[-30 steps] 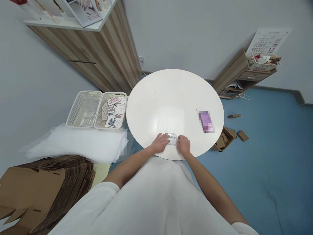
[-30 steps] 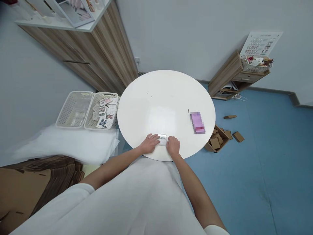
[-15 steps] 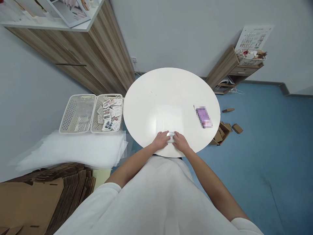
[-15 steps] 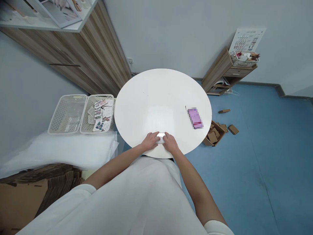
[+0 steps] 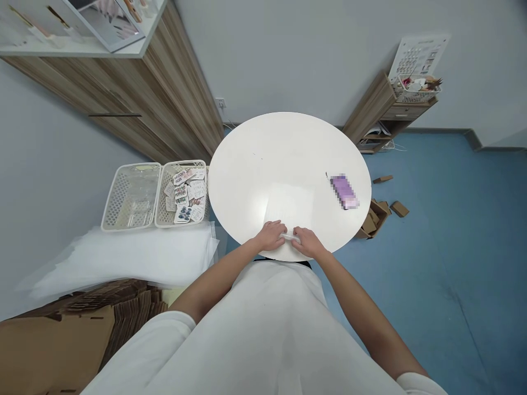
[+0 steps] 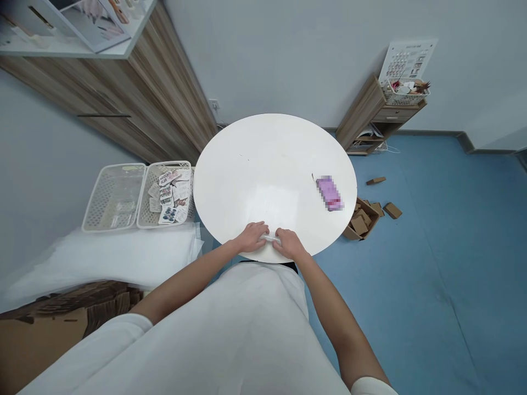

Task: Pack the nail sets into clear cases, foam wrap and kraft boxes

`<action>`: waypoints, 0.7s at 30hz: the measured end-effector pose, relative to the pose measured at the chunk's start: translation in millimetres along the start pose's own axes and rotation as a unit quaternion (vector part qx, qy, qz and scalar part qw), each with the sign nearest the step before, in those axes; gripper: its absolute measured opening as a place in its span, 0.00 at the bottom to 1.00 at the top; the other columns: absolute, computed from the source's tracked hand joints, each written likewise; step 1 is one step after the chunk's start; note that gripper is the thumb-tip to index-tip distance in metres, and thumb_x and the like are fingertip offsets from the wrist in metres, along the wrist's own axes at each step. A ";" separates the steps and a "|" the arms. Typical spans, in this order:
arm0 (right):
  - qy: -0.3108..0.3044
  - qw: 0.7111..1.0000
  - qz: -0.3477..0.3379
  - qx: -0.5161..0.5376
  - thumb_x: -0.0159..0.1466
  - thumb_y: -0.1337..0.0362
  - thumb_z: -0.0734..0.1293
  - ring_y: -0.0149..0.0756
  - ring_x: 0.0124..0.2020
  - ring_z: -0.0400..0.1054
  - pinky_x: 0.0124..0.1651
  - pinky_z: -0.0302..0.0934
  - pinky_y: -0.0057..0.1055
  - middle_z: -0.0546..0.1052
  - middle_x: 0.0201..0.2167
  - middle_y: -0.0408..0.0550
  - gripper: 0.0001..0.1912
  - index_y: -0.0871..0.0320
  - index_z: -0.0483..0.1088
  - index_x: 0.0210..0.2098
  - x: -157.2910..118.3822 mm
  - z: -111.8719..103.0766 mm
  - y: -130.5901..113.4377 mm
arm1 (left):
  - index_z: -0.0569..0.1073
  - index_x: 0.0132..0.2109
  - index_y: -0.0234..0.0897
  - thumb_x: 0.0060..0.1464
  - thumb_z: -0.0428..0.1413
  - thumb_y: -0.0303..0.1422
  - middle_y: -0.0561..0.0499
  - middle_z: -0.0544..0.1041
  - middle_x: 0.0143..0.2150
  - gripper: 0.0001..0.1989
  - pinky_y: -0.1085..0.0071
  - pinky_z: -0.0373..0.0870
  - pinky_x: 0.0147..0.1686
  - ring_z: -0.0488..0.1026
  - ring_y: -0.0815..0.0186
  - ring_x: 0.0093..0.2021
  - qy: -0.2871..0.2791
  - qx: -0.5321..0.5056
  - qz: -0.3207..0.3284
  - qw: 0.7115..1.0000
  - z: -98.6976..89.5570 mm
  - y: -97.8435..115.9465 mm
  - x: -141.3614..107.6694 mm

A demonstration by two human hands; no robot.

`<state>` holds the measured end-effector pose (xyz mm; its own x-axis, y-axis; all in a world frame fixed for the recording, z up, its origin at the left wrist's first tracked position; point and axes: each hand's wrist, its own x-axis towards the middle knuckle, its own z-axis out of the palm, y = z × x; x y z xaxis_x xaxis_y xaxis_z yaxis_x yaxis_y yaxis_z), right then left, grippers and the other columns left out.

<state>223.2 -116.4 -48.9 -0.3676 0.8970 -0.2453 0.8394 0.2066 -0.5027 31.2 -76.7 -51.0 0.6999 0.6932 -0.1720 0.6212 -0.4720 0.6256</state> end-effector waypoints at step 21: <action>0.041 0.954 0.201 0.217 0.58 0.59 0.59 0.35 0.40 0.65 0.40 0.57 0.30 0.72 0.40 0.45 0.11 0.54 0.65 0.40 43.6 -4.0 20.9 | 0.68 0.42 0.38 0.48 0.51 0.33 0.50 0.72 0.44 0.12 0.71 0.65 0.39 0.69 0.63 0.43 -0.003 -0.106 -0.210 0.972 -6.3 -36.6 33.7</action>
<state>226.3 -71.4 -66.8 -0.0023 0.9011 -0.4336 0.6543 -0.3265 -0.6821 29.8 -32.6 -74.9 0.4034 0.7969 -0.4497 0.7660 -0.0253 0.6423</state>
